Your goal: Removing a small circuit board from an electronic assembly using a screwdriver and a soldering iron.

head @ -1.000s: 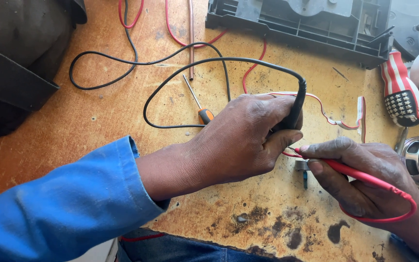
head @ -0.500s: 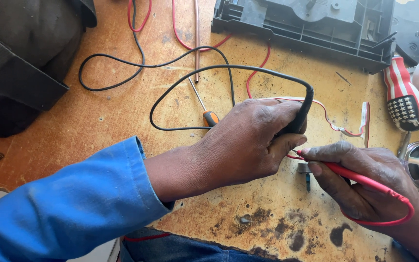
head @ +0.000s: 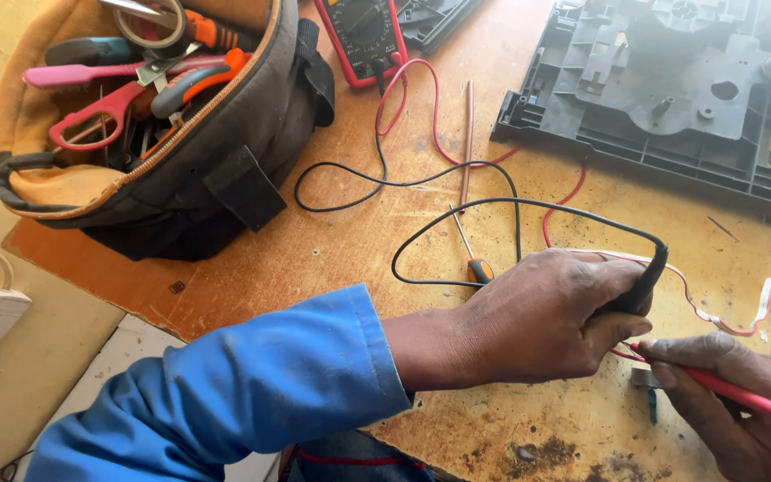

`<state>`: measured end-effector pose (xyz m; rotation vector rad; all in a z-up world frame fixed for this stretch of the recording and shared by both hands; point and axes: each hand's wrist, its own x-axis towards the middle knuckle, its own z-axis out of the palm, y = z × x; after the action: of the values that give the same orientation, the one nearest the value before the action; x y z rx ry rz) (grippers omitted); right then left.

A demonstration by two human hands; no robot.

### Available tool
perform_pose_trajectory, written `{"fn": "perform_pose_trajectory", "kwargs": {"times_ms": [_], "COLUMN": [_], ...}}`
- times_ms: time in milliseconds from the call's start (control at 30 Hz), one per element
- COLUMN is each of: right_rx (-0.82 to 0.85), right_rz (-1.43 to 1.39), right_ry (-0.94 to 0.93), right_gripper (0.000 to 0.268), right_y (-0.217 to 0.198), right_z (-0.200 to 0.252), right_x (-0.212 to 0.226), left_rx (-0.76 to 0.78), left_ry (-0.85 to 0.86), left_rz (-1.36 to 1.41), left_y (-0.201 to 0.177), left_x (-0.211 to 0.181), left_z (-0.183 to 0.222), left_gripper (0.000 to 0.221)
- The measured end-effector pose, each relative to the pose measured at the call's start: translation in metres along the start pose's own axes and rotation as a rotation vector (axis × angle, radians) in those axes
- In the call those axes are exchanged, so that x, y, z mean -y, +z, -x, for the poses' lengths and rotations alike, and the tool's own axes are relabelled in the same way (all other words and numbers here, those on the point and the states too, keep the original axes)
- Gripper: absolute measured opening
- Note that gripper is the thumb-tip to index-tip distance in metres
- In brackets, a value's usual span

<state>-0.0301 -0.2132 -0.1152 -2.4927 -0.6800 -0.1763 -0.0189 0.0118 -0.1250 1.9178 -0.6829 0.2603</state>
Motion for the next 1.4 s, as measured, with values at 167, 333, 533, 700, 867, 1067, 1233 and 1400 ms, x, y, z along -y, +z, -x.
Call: {"fn": "perform_pose_trajectory", "kwargs": {"times_ms": [167,333,533,700,867,1067,1233,1400], "right_rx": [0.008,0.043,0.069,0.183,0.196,0.206,0.204,0.212], "right_rz": [0.030,0.039,-0.008,-0.023,-0.060,0.007,0.000,0.000], "right_ry": [-0.139,-0.180,-0.215,-0.175,-0.185,-0.161,-0.164,-0.148], "right_gripper": [0.021,0.021,0.022,0.019,0.019,0.020,0.020,0.023], "right_y": [-0.002,-0.005,-0.005,-0.014,-0.013,-0.011,-0.012,-0.010], "right_z": [-0.003,-0.006,-0.005,-0.005,-0.008,-0.005,-0.006,-0.002], "right_x": [-0.006,-0.013,-0.019,-0.023,-0.020,-0.027,-0.023,-0.027], "left_rx": [-0.001,-0.007,-0.011,-0.011,0.006,0.005,-0.006,-0.002], "left_ry": [0.026,0.036,0.044,-0.016,0.002,0.030,0.039,0.029], "left_rz": [0.011,-0.004,0.009,0.083,0.048,0.061,0.039,0.041], "left_y": [-0.001,0.000,-0.002,-0.003,-0.007,-0.005,-0.002,-0.001], "left_x": [0.000,0.003,0.001,-0.001,-0.002,0.001,0.002,0.003], "left_z": [-0.001,-0.002,-0.003,-0.006,-0.006,-0.005,-0.004,-0.004], "left_gripper": [0.015,0.017,0.016,0.013,0.013,0.014,0.016,0.015]}}
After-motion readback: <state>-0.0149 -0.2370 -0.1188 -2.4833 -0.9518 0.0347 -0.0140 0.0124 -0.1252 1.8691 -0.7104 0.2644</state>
